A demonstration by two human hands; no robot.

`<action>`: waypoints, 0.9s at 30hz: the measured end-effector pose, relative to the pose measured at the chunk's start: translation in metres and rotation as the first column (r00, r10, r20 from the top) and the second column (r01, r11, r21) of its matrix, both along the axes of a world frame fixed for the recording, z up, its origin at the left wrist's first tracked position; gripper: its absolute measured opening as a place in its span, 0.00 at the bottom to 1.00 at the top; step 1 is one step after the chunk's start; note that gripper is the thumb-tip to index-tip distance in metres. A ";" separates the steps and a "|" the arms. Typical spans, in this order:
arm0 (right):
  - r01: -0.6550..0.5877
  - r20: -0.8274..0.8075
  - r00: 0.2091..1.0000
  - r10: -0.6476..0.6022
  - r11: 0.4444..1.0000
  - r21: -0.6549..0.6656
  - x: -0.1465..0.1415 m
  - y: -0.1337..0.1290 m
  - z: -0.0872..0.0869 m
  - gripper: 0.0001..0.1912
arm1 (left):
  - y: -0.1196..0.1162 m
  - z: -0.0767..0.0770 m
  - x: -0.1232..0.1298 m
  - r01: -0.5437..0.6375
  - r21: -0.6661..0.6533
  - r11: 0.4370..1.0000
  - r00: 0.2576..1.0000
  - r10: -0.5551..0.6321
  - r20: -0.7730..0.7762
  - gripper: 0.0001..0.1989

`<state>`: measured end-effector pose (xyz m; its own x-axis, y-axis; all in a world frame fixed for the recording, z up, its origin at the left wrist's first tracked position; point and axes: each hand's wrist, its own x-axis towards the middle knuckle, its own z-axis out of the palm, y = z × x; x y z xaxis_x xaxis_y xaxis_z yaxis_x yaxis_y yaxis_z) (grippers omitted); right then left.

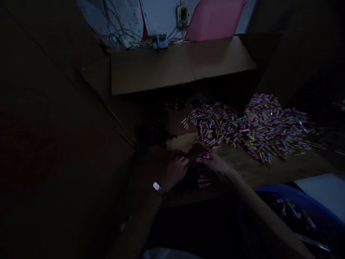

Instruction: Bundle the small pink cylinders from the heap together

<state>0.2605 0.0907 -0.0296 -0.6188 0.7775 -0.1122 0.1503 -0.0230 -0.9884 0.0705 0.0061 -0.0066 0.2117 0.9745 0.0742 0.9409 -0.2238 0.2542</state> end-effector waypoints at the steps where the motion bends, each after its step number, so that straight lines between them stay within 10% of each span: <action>1: 0.003 0.007 1.000 -0.003 1.000 0.000 -0.001 -0.001 0.000 0.21 | 0.000 -0.001 0.000 -0.003 -0.004 1.000 1.000 0.003 0.001 0.08; 20: -0.167 0.199 0.975 0.098 0.914 0.370 -0.017 0.008 -0.001 0.13 | -0.005 -0.005 -0.004 0.020 0.038 0.999 1.000 -0.021 0.008 0.10; 27: 0.118 0.247 0.915 -0.320 0.796 0.594 0.020 0.028 -0.004 0.16 | -0.009 0.011 -0.018 0.115 -0.010 0.993 0.992 -0.114 0.061 0.15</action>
